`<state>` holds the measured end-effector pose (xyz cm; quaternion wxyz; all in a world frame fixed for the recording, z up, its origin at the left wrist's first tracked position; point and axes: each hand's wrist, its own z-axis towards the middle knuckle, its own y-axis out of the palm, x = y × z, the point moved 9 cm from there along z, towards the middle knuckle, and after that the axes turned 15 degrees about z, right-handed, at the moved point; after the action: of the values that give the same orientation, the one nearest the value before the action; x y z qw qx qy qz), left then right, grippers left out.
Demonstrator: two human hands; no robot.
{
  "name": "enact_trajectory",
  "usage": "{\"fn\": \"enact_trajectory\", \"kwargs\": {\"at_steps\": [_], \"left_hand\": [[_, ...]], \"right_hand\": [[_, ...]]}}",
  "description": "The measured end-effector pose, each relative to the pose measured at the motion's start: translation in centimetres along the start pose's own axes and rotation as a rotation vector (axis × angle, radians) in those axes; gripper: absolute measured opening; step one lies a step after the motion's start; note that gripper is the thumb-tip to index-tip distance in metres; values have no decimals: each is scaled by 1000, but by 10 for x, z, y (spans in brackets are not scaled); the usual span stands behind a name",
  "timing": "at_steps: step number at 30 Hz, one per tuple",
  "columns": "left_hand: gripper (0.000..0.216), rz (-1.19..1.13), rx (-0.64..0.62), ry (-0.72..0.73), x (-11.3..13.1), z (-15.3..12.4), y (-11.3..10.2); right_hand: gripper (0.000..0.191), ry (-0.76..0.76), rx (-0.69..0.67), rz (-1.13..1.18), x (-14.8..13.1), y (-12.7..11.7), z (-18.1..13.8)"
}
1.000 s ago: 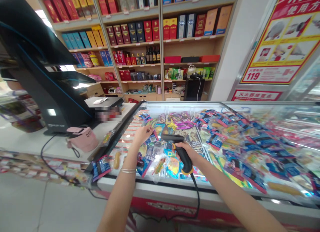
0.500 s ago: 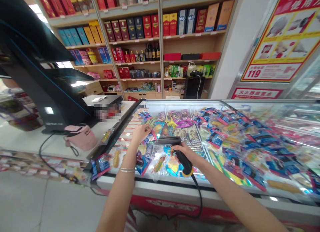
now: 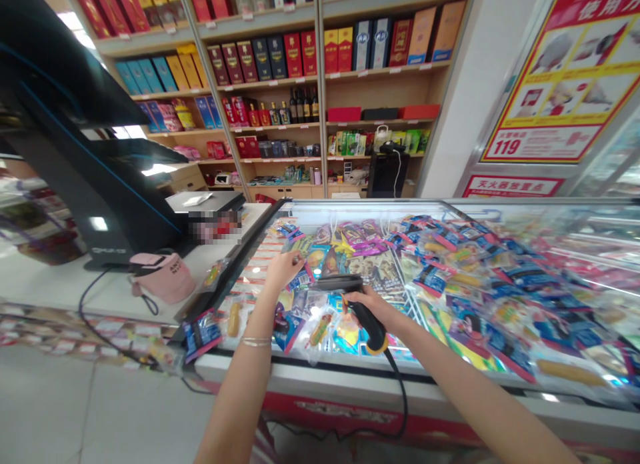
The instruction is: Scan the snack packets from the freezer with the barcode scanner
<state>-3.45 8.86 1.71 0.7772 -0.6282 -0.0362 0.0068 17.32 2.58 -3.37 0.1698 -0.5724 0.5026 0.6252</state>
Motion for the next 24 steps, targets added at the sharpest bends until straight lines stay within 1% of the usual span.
{"fn": "enact_trajectory", "kwargs": {"at_steps": [4,6,9,11,13,16,19,20,22,24], "left_hand": [[26,-47,21,-22,0,1,7],[26,-126,44,-33,0,3,6],[27,-199,99,-13,11,5,-10],[26,-179,115,36,31,7,-26],[26,-141,96,108,61,7,-39],[27,-100,47,244,124,5,-48],[30,-97,13,335,192,3,-45],[31,-123,6,357,215,2,-43],[33,-196,-19,362,254,1,-37],[34,-271,-29,330,285,-2,-31]], "right_hand": [[21,9,-20,24,3,-3,6],[22,-6,-20,61,-5,-5,6],[23,-83,17,119,-33,-12,-4],[24,-142,52,144,-56,-23,-18],[23,-193,88,163,-77,-39,-37],[21,-265,200,201,-98,-78,-72],[17,-299,379,271,-101,-124,-114],[17,-264,400,288,-98,-135,-126],[13,-323,485,325,-101,-160,-153],[11,-363,543,353,-102,-182,-176]]}}
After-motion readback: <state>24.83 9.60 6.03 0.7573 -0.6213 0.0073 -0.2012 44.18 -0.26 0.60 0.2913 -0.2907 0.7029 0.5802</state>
